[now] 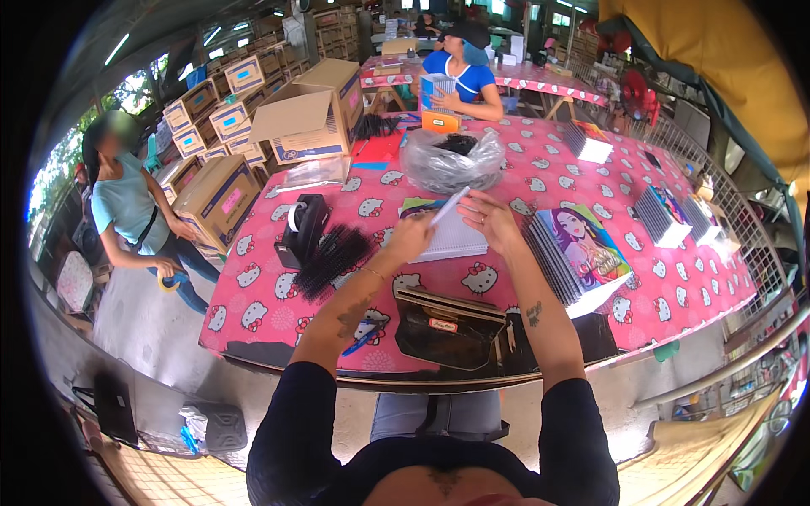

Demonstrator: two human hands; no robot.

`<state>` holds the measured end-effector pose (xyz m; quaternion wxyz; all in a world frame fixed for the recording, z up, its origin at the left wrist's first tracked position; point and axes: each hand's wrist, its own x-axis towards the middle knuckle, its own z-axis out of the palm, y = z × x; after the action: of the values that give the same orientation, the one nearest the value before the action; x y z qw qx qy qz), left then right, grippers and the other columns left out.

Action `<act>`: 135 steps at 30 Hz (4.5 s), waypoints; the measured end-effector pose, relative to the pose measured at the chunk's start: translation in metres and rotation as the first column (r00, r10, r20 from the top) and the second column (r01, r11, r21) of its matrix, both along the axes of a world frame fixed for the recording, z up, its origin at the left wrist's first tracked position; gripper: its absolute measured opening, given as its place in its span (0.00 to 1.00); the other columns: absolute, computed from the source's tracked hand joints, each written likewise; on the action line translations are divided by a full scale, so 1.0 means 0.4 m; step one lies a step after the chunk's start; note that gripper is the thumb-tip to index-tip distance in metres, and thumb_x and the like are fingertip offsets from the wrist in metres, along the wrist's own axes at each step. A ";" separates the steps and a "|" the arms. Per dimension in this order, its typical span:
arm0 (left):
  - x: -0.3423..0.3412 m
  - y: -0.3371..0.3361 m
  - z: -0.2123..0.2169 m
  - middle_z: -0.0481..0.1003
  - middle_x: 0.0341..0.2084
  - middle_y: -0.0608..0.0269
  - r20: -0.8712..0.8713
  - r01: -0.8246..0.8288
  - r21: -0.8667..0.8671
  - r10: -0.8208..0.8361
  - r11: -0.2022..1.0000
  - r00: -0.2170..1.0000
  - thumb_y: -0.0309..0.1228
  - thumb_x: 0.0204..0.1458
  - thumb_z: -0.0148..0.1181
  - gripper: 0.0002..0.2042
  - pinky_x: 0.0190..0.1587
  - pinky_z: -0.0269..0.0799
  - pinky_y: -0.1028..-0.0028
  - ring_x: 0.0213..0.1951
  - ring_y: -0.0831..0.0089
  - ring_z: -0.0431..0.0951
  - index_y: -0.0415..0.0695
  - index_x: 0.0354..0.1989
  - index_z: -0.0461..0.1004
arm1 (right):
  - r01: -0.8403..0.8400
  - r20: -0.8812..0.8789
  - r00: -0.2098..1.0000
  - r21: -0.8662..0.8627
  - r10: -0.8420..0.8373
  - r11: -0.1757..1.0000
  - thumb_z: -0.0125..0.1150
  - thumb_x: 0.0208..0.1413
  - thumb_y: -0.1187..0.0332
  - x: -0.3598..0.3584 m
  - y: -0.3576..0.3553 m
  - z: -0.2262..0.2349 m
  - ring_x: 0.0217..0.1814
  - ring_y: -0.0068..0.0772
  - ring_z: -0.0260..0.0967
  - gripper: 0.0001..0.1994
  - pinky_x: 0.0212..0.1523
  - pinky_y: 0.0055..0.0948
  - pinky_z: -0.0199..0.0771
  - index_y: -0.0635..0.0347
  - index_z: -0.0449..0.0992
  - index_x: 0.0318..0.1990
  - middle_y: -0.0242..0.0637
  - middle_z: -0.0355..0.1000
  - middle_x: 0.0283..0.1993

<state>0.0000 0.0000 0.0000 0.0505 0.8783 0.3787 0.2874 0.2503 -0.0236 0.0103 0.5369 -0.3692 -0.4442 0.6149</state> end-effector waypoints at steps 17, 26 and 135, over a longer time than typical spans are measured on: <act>-0.028 -0.150 0.369 0.78 0.29 0.44 0.141 0.216 0.009 -0.215 0.976 0.966 0.35 0.63 0.59 0.13 0.40 0.72 0.56 0.35 0.46 0.81 0.37 0.46 0.69 | 0.252 0.101 0.952 0.269 -0.287 0.930 0.68 0.61 0.65 -0.006 -0.351 0.055 0.35 0.22 0.73 0.15 0.33 0.24 0.75 0.65 0.77 0.50 0.34 0.78 0.40; -0.033 -0.039 0.216 0.79 0.43 0.47 0.319 -0.238 0.536 0.066 0.810 0.945 0.22 0.56 0.55 0.07 0.37 0.77 0.57 0.39 0.51 0.81 0.39 0.42 0.72 | 0.350 0.403 0.655 0.588 -0.639 0.729 0.65 0.62 0.73 0.027 -0.513 0.128 0.31 0.18 0.70 0.09 0.31 0.20 0.69 0.68 0.78 0.46 0.32 0.78 0.33; -0.188 -0.381 0.064 0.69 0.46 0.56 0.049 0.295 0.016 -0.296 0.955 0.954 0.39 0.57 0.64 0.16 0.37 0.72 0.56 0.40 0.52 0.77 0.44 0.48 0.72 | -0.193 0.821 0.292 0.552 -0.490 0.811 0.61 0.58 0.70 -0.260 -0.532 0.128 0.37 0.50 0.77 0.08 0.37 0.47 0.75 0.54 0.81 0.45 0.40 0.78 0.36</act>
<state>-0.0754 -0.1524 0.0256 0.0988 0.9178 0.2404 0.3003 0.1464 -0.2363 0.0614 0.3101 -0.5250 -0.7902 0.0618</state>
